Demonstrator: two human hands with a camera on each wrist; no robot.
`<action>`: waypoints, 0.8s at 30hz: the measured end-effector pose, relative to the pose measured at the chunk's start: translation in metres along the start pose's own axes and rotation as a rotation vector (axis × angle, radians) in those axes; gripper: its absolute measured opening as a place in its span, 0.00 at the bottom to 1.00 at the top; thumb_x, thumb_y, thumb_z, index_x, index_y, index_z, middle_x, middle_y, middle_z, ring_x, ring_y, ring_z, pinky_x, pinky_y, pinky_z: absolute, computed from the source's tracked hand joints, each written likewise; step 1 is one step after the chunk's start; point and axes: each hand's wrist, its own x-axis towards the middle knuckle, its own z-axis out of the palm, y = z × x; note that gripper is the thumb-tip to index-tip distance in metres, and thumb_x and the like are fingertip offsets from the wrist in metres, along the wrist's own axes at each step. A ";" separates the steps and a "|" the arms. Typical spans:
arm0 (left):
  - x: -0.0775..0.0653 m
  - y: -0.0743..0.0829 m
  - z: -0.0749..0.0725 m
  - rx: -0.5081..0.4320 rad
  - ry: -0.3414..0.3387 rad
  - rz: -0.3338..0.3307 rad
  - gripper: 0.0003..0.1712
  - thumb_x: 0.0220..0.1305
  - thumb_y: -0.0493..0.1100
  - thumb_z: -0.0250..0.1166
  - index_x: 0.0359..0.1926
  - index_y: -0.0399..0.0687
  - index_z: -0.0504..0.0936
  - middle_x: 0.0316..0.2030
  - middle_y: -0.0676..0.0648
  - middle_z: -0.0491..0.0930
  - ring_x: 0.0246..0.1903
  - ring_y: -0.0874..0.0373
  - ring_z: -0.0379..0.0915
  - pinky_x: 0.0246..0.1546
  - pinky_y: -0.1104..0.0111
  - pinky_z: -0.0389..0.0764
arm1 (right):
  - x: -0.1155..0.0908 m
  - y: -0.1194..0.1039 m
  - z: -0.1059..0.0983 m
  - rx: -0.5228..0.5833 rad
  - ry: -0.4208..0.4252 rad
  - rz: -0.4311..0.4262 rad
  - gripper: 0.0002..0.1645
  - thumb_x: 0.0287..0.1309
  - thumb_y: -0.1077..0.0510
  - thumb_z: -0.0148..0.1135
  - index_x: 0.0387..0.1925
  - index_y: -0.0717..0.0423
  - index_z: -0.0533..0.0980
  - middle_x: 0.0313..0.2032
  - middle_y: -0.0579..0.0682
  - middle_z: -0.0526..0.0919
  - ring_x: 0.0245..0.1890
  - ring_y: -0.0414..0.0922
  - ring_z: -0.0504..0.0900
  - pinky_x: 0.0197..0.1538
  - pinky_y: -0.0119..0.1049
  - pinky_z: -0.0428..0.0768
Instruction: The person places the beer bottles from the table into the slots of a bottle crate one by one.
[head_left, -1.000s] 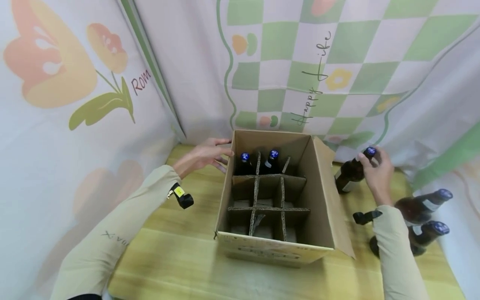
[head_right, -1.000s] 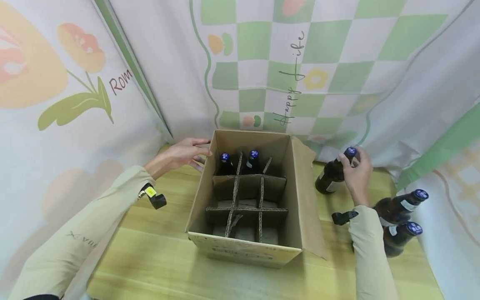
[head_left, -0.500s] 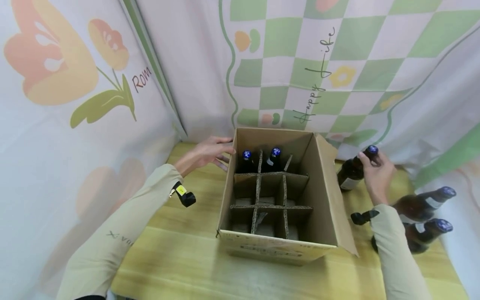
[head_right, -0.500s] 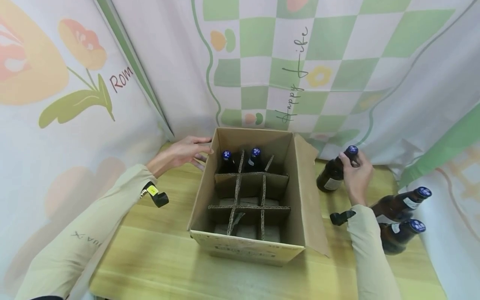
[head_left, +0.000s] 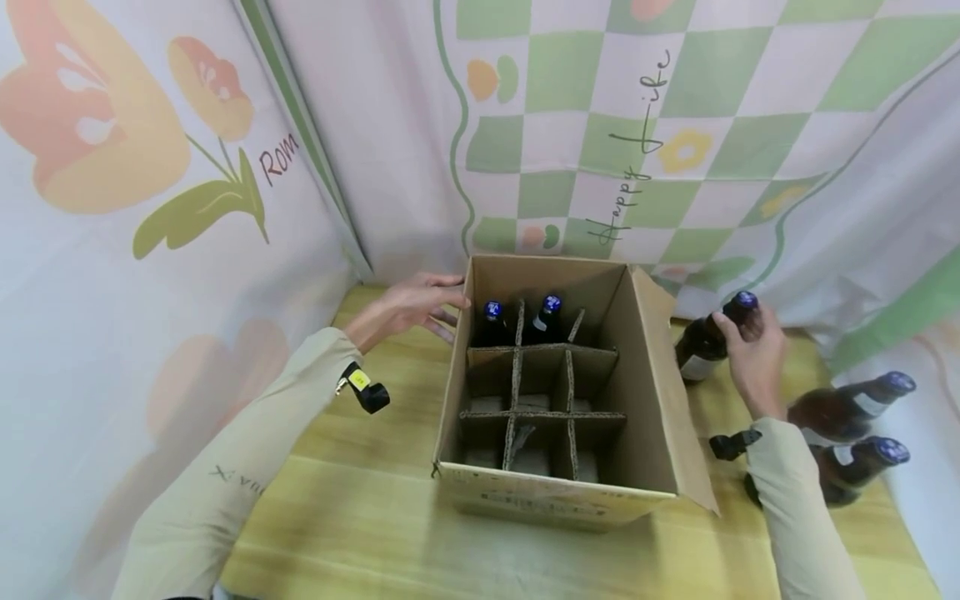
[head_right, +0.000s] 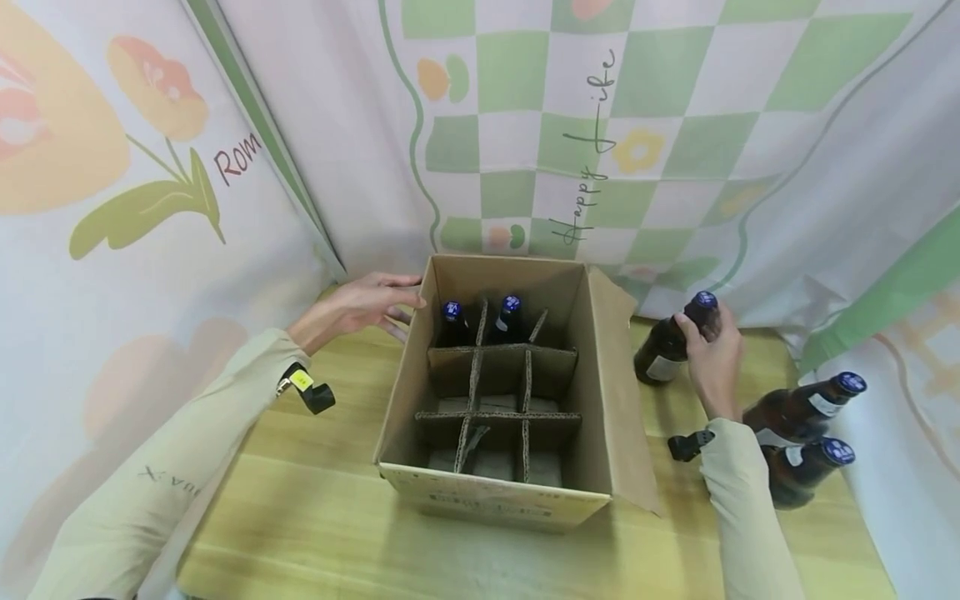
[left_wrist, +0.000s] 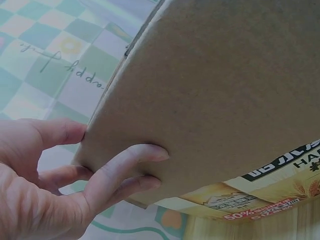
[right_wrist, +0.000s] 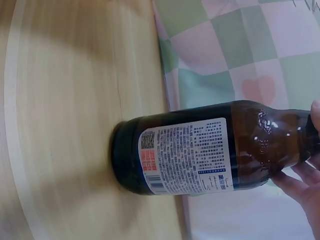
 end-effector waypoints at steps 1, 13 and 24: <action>0.000 0.001 0.000 0.001 0.000 -0.002 0.44 0.74 0.35 0.62 0.83 0.44 0.51 0.76 0.34 0.64 0.61 0.37 0.76 0.46 0.57 0.93 | 0.001 -0.001 0.001 0.010 0.012 0.006 0.32 0.69 0.49 0.68 0.71 0.48 0.73 0.66 0.59 0.80 0.62 0.40 0.80 0.70 0.33 0.79; -0.002 -0.001 -0.003 -0.002 0.009 -0.003 0.43 0.74 0.35 0.61 0.83 0.44 0.51 0.77 0.34 0.63 0.60 0.36 0.76 0.45 0.59 0.93 | -0.014 -0.021 0.014 0.209 0.117 -0.056 0.20 0.67 0.60 0.70 0.59 0.60 0.83 0.48 0.38 0.86 0.44 0.29 0.83 0.50 0.15 0.81; 0.000 0.001 0.000 0.000 0.008 0.018 0.43 0.74 0.35 0.62 0.83 0.43 0.53 0.77 0.35 0.63 0.59 0.37 0.78 0.46 0.56 0.93 | 0.001 -0.021 0.006 0.230 0.072 0.001 0.22 0.65 0.63 0.71 0.58 0.67 0.81 0.38 0.28 0.84 0.40 0.28 0.83 0.49 0.13 0.81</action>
